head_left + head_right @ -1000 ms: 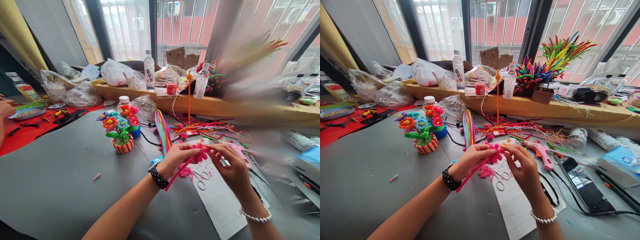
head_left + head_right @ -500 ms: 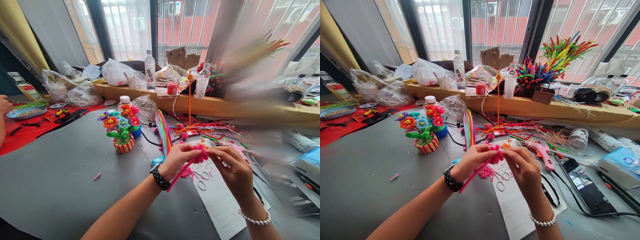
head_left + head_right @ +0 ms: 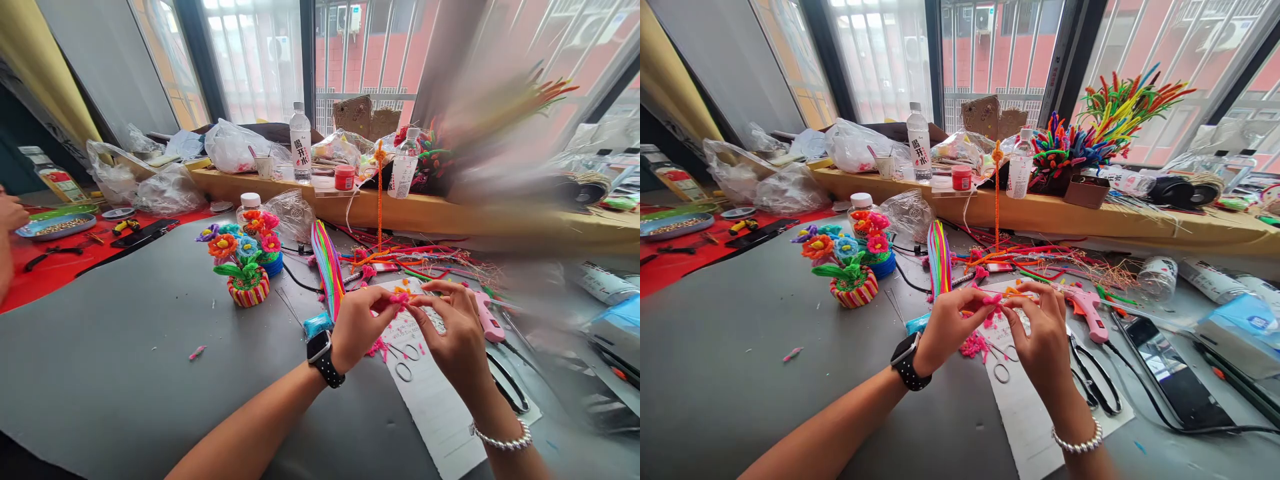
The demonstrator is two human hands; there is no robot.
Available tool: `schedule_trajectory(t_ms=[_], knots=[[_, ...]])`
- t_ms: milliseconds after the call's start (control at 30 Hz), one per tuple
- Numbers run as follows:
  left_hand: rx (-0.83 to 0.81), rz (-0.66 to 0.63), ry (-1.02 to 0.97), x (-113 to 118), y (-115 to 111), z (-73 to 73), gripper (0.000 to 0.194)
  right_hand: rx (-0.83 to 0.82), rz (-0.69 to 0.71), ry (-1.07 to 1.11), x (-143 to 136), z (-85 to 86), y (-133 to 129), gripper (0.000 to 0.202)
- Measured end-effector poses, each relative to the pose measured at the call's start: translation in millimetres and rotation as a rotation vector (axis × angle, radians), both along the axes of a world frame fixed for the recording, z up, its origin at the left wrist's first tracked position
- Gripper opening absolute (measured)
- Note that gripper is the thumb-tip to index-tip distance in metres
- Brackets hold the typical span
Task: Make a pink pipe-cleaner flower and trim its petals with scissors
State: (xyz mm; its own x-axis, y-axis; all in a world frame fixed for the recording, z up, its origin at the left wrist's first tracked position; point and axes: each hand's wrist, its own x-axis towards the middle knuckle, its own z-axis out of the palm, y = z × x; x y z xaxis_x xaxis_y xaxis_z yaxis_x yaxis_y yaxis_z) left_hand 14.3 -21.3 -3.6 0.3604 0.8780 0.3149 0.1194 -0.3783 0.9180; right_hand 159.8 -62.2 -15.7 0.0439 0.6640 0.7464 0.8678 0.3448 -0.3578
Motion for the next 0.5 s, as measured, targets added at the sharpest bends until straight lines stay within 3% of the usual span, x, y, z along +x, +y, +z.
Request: schedule_trajectory(t_ms=[133,267,367,500], knots=[[0.117,-0.056,0.092,-3,5,0.6,0.015,-0.268,0.065,0.259,5,-3.5,2,0.018],[-0.145,-0.232,-0.01,-5,11,-1.6,0.022,-0.54,0.176,0.651,9,-4.5,3,0.029],[-0.387,-0.336,-0.203,-5,13,-2.8,0.026,-0.498,0.211,0.763,11,-0.4,3,0.029],[-0.49,-0.381,-0.275,-5,12,-1.5,0.025,-0.443,0.218,0.713,11,4.8,1,0.025]])
